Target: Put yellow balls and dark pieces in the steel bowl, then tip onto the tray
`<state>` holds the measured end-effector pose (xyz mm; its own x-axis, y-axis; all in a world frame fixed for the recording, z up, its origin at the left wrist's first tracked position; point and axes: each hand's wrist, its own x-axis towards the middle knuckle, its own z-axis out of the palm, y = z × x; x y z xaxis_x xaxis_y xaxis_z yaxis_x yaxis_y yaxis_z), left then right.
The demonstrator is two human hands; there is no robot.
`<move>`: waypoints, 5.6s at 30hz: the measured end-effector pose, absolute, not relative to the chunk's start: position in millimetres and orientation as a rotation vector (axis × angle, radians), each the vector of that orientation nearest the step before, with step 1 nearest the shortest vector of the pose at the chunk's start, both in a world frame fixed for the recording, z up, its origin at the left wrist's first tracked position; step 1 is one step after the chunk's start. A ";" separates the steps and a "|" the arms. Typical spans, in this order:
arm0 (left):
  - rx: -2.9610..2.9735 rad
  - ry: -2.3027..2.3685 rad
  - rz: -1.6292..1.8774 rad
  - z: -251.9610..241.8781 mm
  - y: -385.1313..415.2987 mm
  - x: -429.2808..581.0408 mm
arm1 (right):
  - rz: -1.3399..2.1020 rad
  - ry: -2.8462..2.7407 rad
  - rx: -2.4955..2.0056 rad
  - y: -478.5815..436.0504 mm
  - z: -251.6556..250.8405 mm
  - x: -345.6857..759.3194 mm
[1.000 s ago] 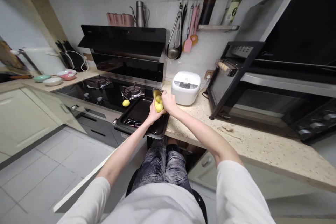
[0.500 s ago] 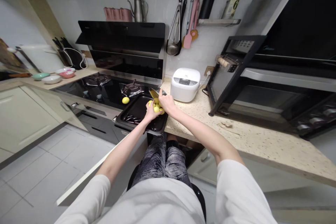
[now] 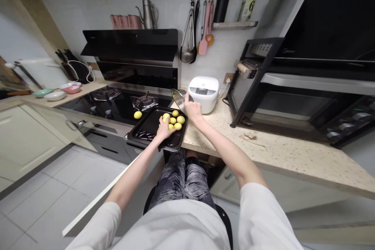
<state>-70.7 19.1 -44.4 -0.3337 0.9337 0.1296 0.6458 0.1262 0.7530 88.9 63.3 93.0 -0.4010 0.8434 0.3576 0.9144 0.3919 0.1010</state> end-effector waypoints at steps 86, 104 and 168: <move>2.278 1.719 1.025 -12.3 2.8 -26.5 | 0.043 -1.749 -0.865 -74.1 -85.0 217.8; 2.085 1.953 1.063 -11.3 -2.5 -41.3 | 0.056 -1.817 -0.848 -77.6 -83.4 215.9; 2.089 2.338 0.615 -15.5 -6.5 -72.9 | 0.115 -1.678 -1.086 -66.9 -36.1 228.6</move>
